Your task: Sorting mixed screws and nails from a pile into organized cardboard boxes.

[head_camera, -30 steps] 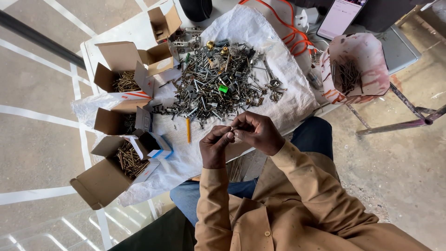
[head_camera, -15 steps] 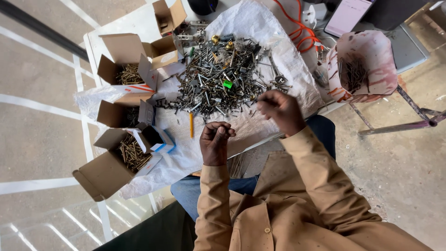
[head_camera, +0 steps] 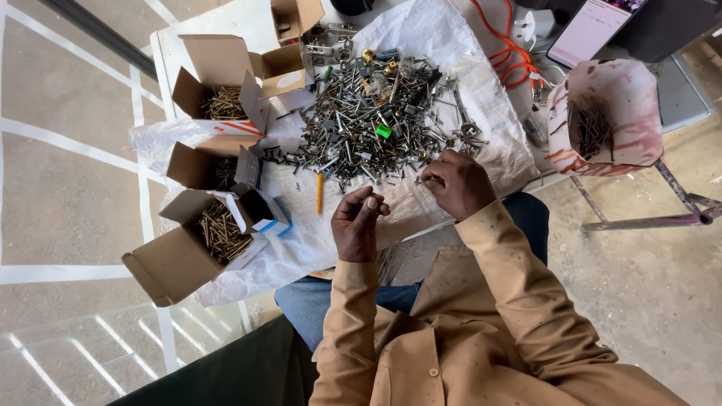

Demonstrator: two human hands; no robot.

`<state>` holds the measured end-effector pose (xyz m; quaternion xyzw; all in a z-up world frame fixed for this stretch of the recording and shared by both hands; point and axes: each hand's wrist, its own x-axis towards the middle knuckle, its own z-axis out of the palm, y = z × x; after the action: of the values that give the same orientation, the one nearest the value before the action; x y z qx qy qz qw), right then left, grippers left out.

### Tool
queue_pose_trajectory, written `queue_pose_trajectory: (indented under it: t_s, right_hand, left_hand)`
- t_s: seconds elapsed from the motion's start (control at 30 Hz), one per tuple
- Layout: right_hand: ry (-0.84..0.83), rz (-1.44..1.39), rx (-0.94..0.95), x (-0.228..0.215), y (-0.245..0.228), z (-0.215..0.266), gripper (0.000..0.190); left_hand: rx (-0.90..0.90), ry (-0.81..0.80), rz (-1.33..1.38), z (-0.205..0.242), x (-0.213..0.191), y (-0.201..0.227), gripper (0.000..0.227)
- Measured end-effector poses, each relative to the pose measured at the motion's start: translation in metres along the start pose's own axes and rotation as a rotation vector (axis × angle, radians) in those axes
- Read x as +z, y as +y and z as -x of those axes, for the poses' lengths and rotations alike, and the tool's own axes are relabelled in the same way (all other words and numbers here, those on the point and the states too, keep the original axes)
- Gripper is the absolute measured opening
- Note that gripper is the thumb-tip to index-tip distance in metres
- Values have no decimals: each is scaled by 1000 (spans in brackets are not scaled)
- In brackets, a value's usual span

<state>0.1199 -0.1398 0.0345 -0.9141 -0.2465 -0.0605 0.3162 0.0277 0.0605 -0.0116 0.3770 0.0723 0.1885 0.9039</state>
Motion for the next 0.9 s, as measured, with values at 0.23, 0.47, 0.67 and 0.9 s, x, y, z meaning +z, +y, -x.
queue_pose_trajectory:
  t_s: [0.23, 0.47, 0.67, 0.9]
  right_hand:
    - [-68, 91, 3, 7, 4, 2, 14]
    - [96, 55, 27, 1, -18, -19, 26]
    - [-44, 30, -76, 33, -32, -24, 26]
    - [-35, 85, -61, 39, -44, -18, 11]
  left_hand:
    - [5, 16, 17, 1, -9, -8, 16]
    - [9, 13, 31, 1, -6, -7, 16]
    - [1, 22, 31, 2, -2, -2, 16]
    - [1, 26, 32, 3, -3, -3, 16]
